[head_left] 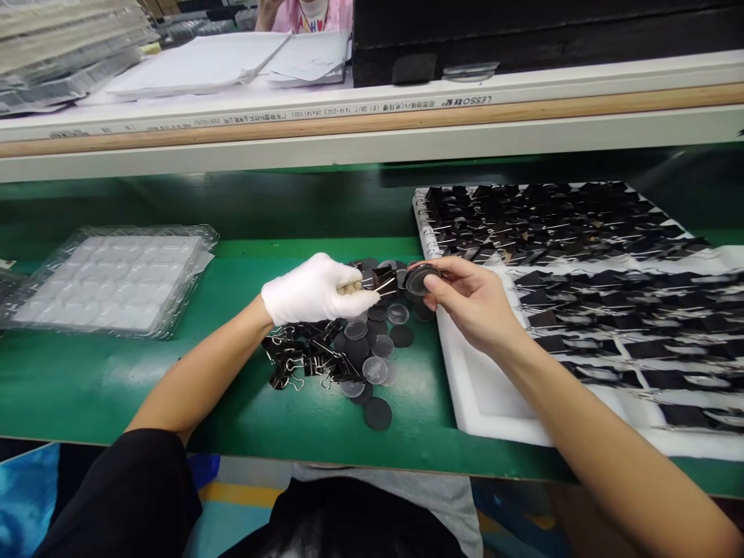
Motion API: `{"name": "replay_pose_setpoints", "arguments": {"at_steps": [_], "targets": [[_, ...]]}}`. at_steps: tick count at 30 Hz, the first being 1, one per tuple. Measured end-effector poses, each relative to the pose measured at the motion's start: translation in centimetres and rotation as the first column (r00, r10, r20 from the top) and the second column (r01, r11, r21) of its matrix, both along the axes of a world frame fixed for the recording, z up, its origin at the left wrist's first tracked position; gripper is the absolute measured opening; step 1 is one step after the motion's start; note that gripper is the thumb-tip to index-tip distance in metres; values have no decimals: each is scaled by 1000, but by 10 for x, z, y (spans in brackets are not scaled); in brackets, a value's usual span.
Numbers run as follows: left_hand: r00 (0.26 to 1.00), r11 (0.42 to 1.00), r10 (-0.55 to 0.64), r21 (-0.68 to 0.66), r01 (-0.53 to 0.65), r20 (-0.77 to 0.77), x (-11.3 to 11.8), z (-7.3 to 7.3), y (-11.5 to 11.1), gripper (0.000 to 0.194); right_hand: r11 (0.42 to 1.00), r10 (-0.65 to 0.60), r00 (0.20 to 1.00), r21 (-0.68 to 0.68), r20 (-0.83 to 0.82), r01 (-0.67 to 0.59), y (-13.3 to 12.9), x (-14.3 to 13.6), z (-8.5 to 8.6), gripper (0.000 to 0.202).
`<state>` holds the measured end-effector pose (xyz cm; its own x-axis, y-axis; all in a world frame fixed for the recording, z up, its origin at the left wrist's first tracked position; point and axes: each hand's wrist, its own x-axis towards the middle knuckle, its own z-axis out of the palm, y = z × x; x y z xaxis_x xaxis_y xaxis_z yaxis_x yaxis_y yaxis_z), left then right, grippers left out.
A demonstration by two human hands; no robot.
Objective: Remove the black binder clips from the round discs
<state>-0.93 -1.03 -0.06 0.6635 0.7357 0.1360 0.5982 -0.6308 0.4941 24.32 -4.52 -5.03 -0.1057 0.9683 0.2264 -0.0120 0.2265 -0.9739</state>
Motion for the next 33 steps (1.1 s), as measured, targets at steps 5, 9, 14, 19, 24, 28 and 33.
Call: {"name": "replay_pose_setpoints", "arguments": {"at_steps": [5, 9, 14, 19, 24, 28, 33], "targets": [[999, 995, -41, -90, 42, 13, 9, -7, -6, 48, 998, 52, 988, 17, 147, -55, 3, 7, 3, 39], [999, 994, -47, -104, 45, -10, 12, -12, -8, 48, 992, 87, 973, 75, 213, -105, 3, 10, 3, 28], [997, 993, -72, -100, 69, -30, 15, -16, -10, 49, 989, 93, 968, 93, 233, -117, 3, 9, -1, 22], [996, 989, -40, -146, 28, -81, 9, -1, -8, 48, 995, 91, 990, 38, 111, -96, 2, 6, 0, 21], [977, 981, 192, 16, -191, -90, -20, 23, 14, 53, 975, 37, 956, -199, -292, -99, 2, 5, 6, 42], [875, 963, 270, 99, -251, -402, -26, 14, 22, 60, 932, 51, 926, -317, -373, -179, -1, 3, 9, 43], [774, 979, 205, 132, -157, -598, -8, -6, 14, 51, 913, 22, 920, -368, -391, -178, -4, -5, 7, 43]]}}
